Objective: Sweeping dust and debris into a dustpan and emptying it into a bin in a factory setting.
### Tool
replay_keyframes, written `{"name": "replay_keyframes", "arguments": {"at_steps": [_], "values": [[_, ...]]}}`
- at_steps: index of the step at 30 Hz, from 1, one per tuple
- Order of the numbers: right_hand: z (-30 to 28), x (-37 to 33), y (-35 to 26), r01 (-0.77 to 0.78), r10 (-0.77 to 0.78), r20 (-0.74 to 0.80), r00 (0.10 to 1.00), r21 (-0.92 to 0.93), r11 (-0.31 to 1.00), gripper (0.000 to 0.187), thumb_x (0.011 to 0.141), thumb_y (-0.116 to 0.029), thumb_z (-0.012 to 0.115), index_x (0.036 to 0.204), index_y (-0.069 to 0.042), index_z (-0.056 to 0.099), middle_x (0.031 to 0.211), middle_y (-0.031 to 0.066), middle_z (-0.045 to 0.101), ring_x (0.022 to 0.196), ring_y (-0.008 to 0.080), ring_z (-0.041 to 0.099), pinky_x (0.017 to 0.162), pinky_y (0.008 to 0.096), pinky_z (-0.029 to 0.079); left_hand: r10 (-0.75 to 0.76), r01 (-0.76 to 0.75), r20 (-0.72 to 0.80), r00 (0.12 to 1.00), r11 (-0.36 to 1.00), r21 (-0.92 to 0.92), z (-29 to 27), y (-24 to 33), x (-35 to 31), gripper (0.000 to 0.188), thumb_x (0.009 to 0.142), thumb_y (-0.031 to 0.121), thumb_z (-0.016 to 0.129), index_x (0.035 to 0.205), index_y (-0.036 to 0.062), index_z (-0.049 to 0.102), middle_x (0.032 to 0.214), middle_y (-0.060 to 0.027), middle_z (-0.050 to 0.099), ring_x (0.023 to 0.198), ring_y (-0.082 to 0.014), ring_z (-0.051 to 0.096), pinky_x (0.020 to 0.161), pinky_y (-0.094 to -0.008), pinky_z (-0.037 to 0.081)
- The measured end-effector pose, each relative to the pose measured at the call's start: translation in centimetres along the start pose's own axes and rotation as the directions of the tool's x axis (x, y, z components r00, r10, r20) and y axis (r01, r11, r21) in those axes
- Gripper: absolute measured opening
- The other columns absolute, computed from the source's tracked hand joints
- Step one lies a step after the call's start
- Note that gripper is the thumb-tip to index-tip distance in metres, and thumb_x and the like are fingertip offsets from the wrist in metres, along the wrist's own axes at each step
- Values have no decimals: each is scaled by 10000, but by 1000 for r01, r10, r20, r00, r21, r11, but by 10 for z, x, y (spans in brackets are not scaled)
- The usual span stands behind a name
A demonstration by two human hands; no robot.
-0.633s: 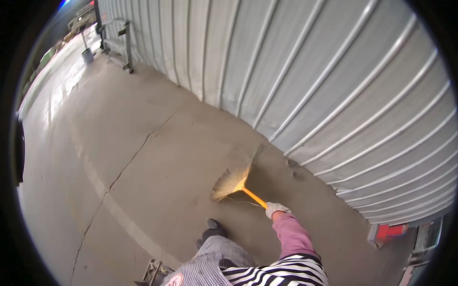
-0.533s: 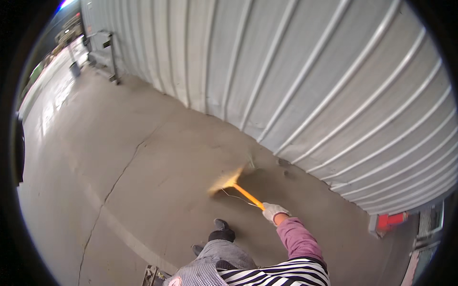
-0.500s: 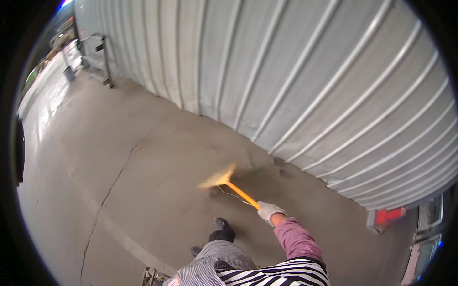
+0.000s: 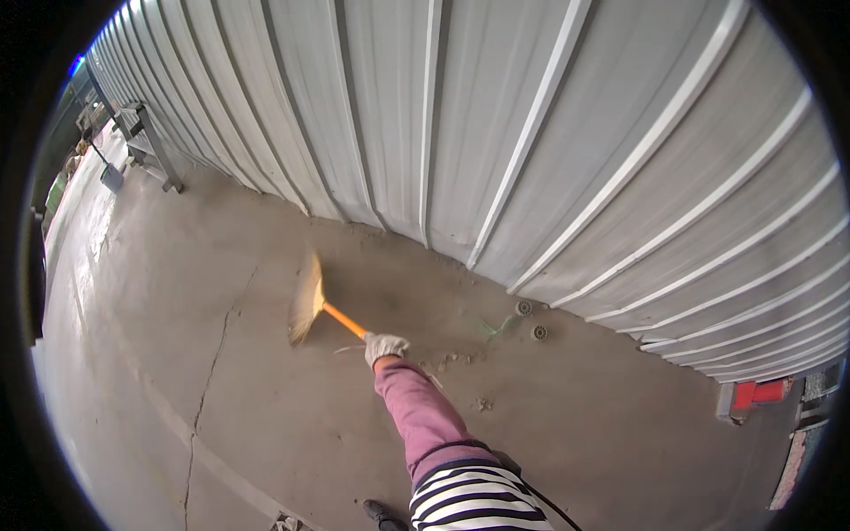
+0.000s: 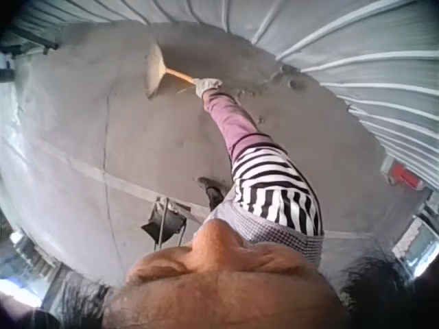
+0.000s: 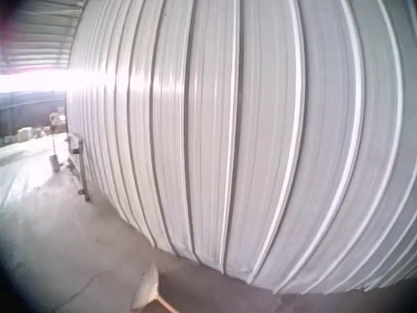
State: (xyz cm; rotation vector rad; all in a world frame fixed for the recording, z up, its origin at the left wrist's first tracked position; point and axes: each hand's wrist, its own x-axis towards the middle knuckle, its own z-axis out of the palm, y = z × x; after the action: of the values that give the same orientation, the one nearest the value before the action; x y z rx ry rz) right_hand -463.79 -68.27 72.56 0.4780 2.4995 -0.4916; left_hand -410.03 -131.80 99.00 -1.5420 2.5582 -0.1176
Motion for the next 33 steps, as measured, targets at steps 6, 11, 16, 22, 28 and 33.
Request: {"name": "replay_keyframes", "arguments": {"at_steps": [6,11,16,22,28,33], "values": [[22,22,136,-256,242,88,966,214,943,419,958,-419,348,1275,-228,543,1179,160,622,1094,375,588,901,479,474,-13,137,308,951,913,-384,-26,65,-28,281,759,0,605,1040,9,616,890,-89,644,757,-188,585,646,-323,505],[66,-87,274,-375,373,41,927,155,914,383,952,-367,396,1284,-222,520,1071,164,652,952,384,618,785,482,492,230,-236,140,963,972,23,1,84,-25,171,800,26,546,959,21,611,770,-65,587,681,-174,548,593,-301,485],[93,-213,318,-472,449,181,875,522,710,351,966,-366,405,1270,-230,512,763,123,615,601,280,583,540,435,470,197,-128,206,959,943,-307,33,93,-19,168,790,117,606,926,19,615,743,-73,597,675,-186,555,576,-322,472],[117,-383,308,-682,481,488,729,580,445,306,978,-317,394,1262,-234,475,548,20,416,389,133,384,346,313,303,126,459,521,844,331,-824,92,33,12,207,913,135,474,1084,39,540,862,-44,522,647,-171,487,537,-317,471],[105,-516,306,-676,439,515,736,544,496,354,965,-269,391,1312,-239,453,539,31,433,381,148,405,342,328,337,522,-501,74,850,843,-194,73,-4,-44,329,794,192,669,1049,0,590,892,-181,653,776,-296,620,708,-378,498],[81,-544,289,-479,251,408,878,730,488,337,942,-223,407,1266,-176,483,611,87,527,454,206,525,399,401,424,561,-561,-4,828,828,11,69,-62,-79,215,803,249,642,878,47,635,751,-112,637,685,-309,605,641,-375,505]]}}
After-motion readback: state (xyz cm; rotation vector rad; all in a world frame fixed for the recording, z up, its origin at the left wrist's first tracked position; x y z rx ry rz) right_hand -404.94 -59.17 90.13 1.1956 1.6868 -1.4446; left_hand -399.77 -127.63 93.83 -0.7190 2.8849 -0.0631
